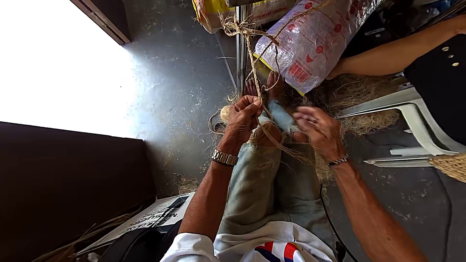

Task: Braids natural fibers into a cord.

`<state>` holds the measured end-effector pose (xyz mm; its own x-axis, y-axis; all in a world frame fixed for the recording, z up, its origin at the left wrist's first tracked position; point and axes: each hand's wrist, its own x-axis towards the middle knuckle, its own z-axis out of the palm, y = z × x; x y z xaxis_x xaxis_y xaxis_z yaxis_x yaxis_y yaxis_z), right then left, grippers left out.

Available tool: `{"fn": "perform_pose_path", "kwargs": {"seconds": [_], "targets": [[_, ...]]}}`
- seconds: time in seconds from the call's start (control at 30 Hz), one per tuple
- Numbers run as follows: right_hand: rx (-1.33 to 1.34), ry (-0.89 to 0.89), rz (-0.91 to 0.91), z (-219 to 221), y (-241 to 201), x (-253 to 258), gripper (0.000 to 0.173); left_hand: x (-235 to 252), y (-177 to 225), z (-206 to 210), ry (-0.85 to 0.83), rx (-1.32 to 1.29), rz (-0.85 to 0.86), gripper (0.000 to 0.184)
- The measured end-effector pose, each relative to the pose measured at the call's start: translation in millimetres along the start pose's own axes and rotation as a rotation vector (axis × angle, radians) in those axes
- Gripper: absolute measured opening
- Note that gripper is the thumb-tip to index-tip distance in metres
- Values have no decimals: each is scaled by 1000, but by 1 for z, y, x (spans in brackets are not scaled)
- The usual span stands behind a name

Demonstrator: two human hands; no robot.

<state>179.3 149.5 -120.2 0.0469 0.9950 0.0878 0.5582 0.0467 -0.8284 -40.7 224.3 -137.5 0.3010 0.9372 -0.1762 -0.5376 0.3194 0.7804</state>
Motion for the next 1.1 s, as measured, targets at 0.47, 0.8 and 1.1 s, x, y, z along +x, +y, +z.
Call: {"fn": "perform_pose_path", "kwargs": {"seconds": [0.47,0.8,1.1], "targets": [[419,-143,-55,61,-29,86,12,11,8,-16,-30,169,19,15],[498,-101,-3,68,-28,86,3,2,-6,-9,136,802,409,8],[178,-25,-205,72,-17,65,6,-39,-25,3,343,1186,603,10]]}}
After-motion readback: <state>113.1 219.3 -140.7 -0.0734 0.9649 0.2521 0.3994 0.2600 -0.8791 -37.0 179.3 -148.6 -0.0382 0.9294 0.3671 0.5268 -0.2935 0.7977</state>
